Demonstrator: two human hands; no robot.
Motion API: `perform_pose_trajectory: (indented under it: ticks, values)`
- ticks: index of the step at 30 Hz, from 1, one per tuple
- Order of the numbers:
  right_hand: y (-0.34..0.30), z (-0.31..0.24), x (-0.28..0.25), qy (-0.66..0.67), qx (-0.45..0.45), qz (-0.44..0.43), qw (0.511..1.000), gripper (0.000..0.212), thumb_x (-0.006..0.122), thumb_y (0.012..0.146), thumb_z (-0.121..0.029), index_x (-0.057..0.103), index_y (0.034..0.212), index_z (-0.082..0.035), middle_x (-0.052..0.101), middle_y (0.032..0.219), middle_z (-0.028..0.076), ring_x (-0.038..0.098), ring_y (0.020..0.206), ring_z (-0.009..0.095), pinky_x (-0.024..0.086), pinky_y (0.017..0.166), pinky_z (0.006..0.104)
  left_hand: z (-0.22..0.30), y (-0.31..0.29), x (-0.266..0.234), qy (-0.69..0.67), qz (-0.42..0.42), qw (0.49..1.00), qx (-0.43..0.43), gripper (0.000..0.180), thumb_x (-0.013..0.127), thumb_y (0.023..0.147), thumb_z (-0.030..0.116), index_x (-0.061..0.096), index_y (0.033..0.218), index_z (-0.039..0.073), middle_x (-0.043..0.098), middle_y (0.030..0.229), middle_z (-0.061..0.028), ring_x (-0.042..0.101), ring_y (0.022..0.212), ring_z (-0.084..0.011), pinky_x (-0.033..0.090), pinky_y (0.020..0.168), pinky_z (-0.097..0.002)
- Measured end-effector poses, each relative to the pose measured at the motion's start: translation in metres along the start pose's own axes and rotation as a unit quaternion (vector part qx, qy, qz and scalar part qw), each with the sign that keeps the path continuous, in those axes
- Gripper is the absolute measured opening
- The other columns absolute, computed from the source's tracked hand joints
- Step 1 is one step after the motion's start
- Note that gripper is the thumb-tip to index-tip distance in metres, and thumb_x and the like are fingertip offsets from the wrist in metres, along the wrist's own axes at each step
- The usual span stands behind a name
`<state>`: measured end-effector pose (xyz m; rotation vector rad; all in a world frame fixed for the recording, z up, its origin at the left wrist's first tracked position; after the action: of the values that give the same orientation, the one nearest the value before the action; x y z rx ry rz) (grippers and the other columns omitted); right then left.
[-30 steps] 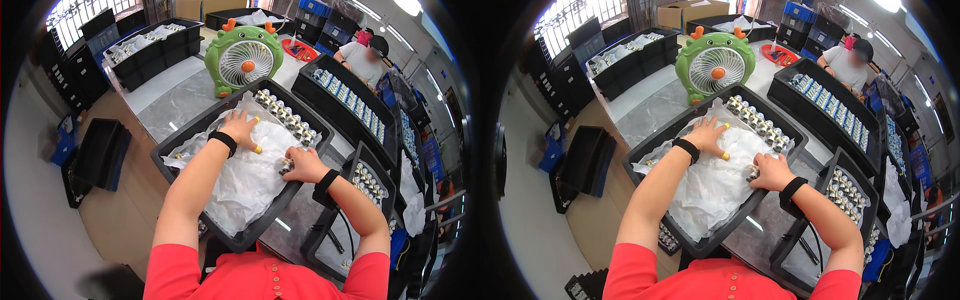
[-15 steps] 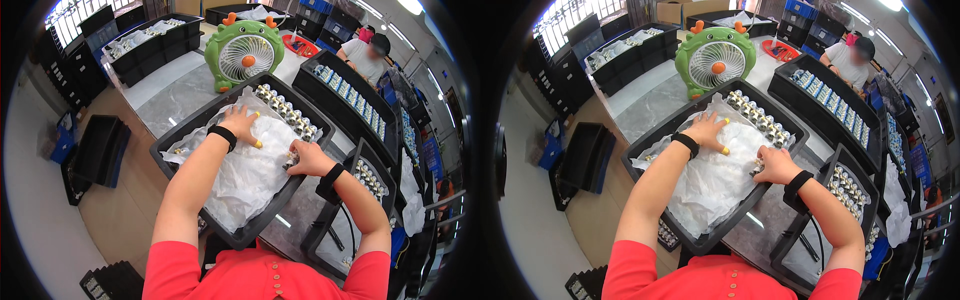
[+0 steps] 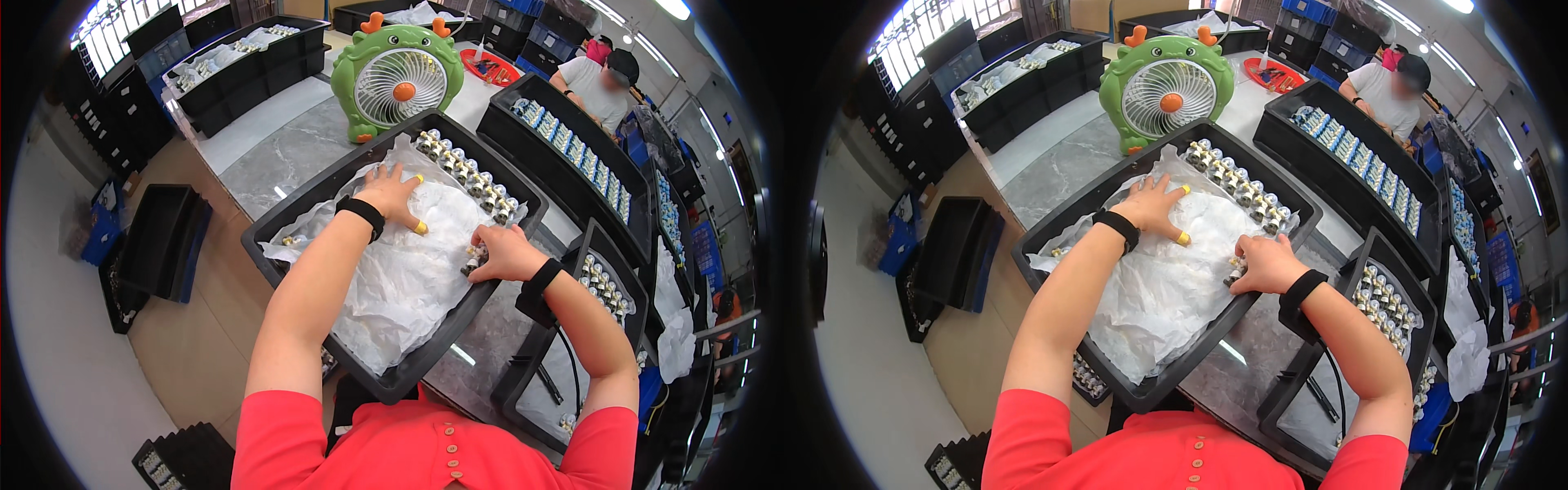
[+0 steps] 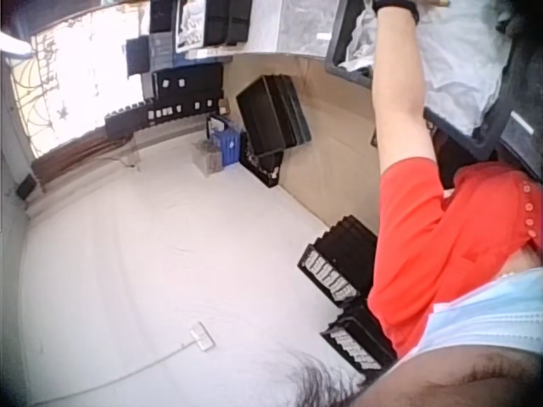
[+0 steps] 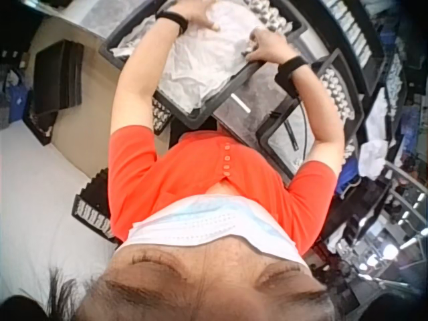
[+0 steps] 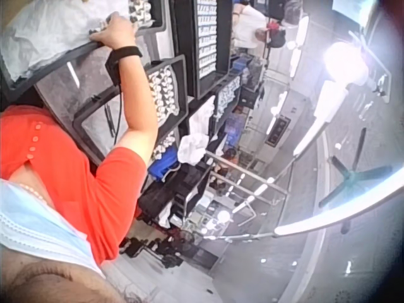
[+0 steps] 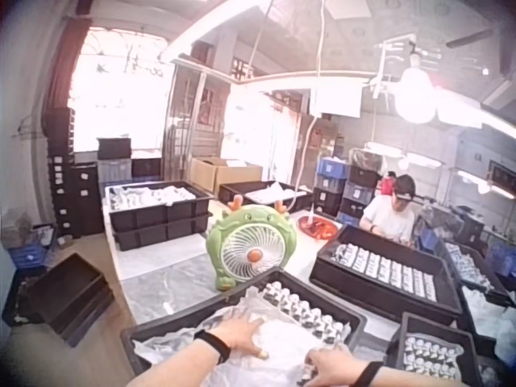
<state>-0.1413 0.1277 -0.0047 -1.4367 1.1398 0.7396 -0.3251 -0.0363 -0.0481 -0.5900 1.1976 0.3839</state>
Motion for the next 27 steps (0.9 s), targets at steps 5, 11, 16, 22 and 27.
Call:
perform_pose_trajectory:
  ticks: [5,11,16,22,27]
  values:
    - [0.003,-0.001,0.002,-0.009,0.008,-0.015,1.000,0.063,0.076,0.061,-0.043,0.054,0.108,-0.007,0.061,0.105,0.012,0.056,0.107,0.029,0.026,0.103,0.0541,-0.001,-0.001,-0.001,-0.005,0.004,1.000,0.006,0.107,0.075,0.056,0.065,0.034,0.144,0.020,0.018,0.150,-0.0261,0.016,0.137,-0.0495,0.014,0.110,-0.0571]
    - [0.003,0.000,0.002,0.003,-0.008,0.001,1.000,0.060,0.076,0.057,-0.039,0.055,0.100,-0.003,0.062,0.093,0.014,0.059,0.096,0.032,0.029,0.100,0.0542,-0.004,0.002,0.002,-0.024,0.016,1.000,0.006,0.105,0.077,0.054,0.062,0.038,0.142,0.020,0.019,0.151,-0.0247,0.015,0.137,-0.0503,0.015,0.110,-0.0581]
    - [0.006,0.004,0.003,0.012,-0.026,-0.002,1.000,0.060,0.076,0.057,-0.040,0.056,0.098,-0.003,0.063,0.092,0.015,0.059,0.093,0.032,0.033,0.095,0.0488,-0.003,0.002,0.002,-0.009,0.014,1.000,0.010,0.105,0.075,0.056,0.063,0.036,0.143,0.020,0.019,0.150,-0.0262,0.016,0.137,-0.0506,0.015,0.110,-0.0576]
    - [0.006,-0.001,0.003,-0.013,-0.019,-0.002,1.000,0.063,0.077,0.057,-0.044,0.057,0.101,-0.003,0.063,0.093,0.016,0.059,0.093,0.033,0.035,0.094,0.0438,-0.002,0.001,-0.001,-0.014,0.007,1.000,0.004,0.105,0.076,0.055,0.062,0.036,0.143,0.020,0.018,0.151,-0.0252,0.015,0.138,-0.0496,0.015,0.110,-0.0576]
    - [-0.003,0.003,-0.008,0.044,-0.034,0.040,0.998,0.059,0.079,0.065,-0.039,0.057,0.105,-0.002,0.064,0.100,0.016,0.061,0.097,0.030,0.046,0.085,0.0364,-0.005,0.003,-0.001,-0.016,0.026,0.999,0.018,0.099,0.074,0.061,0.060,0.039,0.140,0.013,0.026,0.146,-0.0257,0.023,0.135,-0.0454,0.021,0.110,-0.0532]
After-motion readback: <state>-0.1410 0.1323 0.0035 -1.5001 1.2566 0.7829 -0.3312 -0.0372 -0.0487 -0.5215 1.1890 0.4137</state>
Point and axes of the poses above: each hand's wrist, its own y-axis towards the middle knuckle, its own x-axis out of the palm, z = x × y, the point moved 1 cm from there along y, towards the middle knuckle
